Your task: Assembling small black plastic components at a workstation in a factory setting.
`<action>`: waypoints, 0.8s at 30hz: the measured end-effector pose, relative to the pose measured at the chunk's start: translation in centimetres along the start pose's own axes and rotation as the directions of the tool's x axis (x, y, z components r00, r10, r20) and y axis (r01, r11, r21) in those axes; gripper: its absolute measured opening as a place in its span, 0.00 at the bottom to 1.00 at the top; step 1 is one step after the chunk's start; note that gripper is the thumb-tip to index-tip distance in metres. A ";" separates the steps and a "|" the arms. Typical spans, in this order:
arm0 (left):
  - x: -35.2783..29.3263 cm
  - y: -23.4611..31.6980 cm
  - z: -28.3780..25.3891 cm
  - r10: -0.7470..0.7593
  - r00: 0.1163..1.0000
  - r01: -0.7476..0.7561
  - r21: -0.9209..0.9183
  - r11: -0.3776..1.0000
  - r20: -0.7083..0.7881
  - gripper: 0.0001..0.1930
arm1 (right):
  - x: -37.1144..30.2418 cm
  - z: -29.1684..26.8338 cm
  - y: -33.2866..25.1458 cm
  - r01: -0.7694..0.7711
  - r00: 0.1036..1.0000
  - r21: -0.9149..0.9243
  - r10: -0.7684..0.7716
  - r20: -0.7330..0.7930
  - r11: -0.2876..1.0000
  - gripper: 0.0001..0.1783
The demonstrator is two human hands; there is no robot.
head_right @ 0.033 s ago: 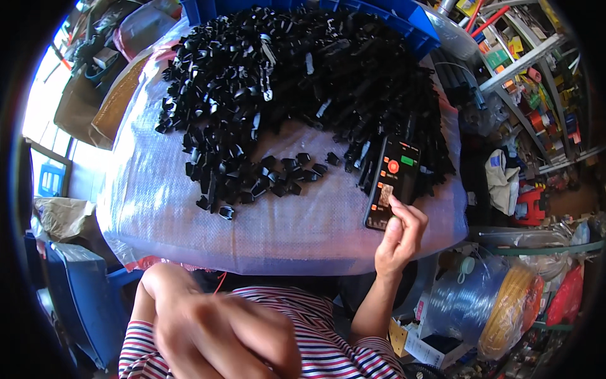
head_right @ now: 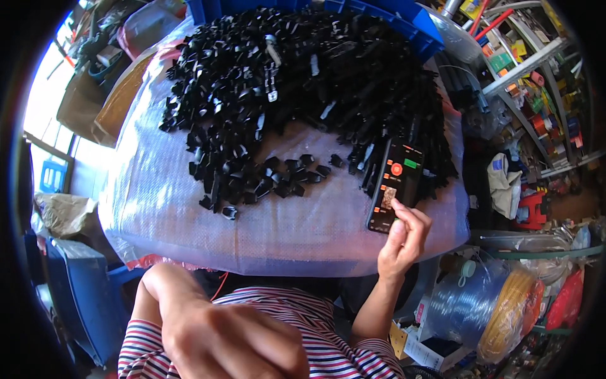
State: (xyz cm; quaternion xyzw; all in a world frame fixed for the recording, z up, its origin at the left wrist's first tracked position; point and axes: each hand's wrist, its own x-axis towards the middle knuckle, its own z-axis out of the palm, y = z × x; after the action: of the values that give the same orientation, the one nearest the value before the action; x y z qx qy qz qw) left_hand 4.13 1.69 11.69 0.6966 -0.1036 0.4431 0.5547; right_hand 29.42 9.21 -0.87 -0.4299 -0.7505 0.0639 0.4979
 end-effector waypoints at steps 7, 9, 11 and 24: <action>-5.6 -2.2 -5.3 -0.156 0.364 0.351 -0.020 0.936 -0.918 0.07 | 7.7 -2.0 -11.7 0.414 0.890 -0.062 -0.389 0.239 0.908 0.08; -11.6 -0.7 -7.6 -0.050 0.022 0.582 -0.028 0.813 -0.998 0.07 | 9.5 -0.2 -16.2 0.585 0.751 0.121 -0.592 0.292 0.802 0.05; -12.7 -0.4 -11.0 0.070 -0.039 0.829 0.006 0.560 -0.997 0.09 | 9.7 -2.6 -18.2 0.649 0.733 -0.064 -0.602 0.317 0.758 0.07; -20.1 1.3 -14.3 0.212 0.349 0.934 0.321 -0.156 -0.913 0.14 | 7.3 -6.9 -13.7 0.827 0.008 -0.528 -0.944 -0.330 0.191 0.15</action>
State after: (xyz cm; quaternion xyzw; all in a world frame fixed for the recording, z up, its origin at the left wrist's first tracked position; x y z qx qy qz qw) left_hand -15.70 6.61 -2.26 0.5525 0.7426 0.3781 0.0170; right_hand 25.99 3.54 14.81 0.1035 -0.6470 -0.4734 0.5887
